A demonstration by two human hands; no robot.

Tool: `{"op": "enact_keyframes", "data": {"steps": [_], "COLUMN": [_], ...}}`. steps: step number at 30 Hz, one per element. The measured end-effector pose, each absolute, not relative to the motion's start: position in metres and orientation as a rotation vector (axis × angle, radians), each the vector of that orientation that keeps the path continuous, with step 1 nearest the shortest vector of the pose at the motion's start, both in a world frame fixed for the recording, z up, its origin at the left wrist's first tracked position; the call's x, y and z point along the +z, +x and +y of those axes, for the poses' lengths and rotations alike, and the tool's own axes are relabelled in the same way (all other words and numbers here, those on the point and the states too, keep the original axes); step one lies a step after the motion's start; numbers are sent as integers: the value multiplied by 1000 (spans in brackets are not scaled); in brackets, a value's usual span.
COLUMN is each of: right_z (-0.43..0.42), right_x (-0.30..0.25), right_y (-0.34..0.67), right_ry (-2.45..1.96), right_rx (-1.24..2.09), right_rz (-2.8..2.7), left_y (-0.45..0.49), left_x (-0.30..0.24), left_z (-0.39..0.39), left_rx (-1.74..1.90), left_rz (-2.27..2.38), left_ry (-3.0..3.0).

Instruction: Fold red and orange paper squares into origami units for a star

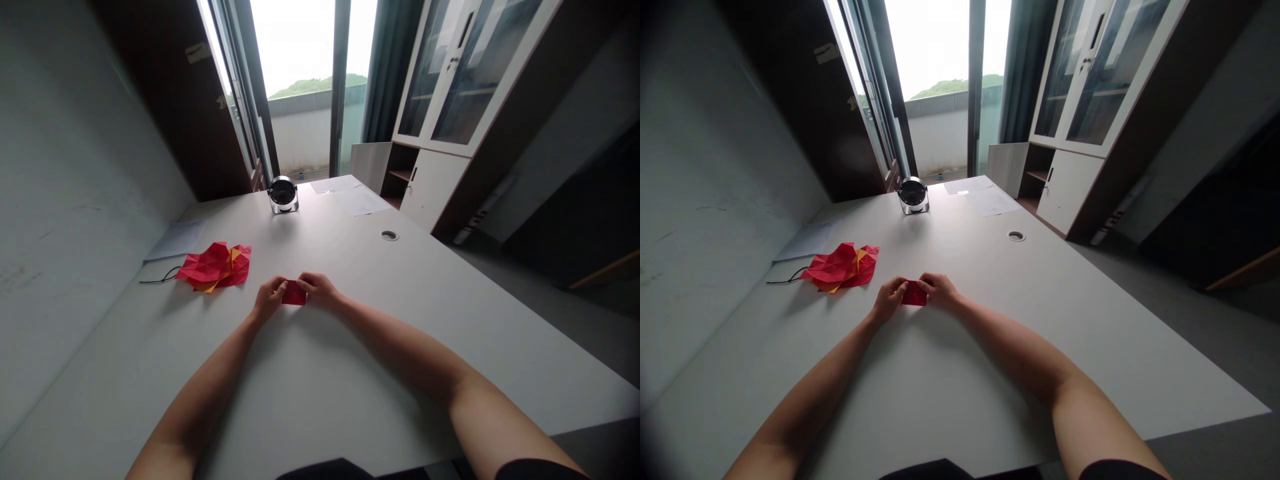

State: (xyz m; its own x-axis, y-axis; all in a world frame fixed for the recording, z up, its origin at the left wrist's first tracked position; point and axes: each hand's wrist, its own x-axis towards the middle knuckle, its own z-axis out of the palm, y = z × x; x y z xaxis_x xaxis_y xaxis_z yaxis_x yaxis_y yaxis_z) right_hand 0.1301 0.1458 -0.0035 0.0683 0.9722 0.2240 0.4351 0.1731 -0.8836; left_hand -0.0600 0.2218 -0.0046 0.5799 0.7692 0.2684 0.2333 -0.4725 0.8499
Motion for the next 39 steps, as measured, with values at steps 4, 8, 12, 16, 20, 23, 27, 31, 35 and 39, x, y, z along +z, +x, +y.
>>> {"op": "enact_keyframes", "data": {"steps": [4,8,12,16,20,23,27,31,35,39], "right_z": [147,147,146,145,145,144,145,146,146,146], "right_x": [-5,-5,-5,-4,-3,-2,-3,-5,-5,-5], "right_y": [130,131,131,131,129,129,130,130,130,130], "right_ry": [-1402,-1395,-1415,-1418,-1433,-1438,-1438,-1442,-1446,-1449], "right_rx": [713,705,702,691,664,662,658,646,639,631], "right_rz": [-1537,-1548,-1563,-1591,-1616,-1629,-1638,-1646,-1651,-1655], "left_y": [-60,-60,-60,-60,-60,-59,-60,-60,-59,-59], "left_x": [-6,-6,-6,-5,-4,-4,-5,-4,-2,-2], "left_z": [222,223,222,222,221,220,221,221,220,219], "left_rx": [823,822,817,803,799,799,796,802,809,811], "left_rz": [798,800,804,811,833,834,829,819,833,831], "left_ry": [1990,1988,1993,1986,1966,1966,1984,2008,2001,2007]}}
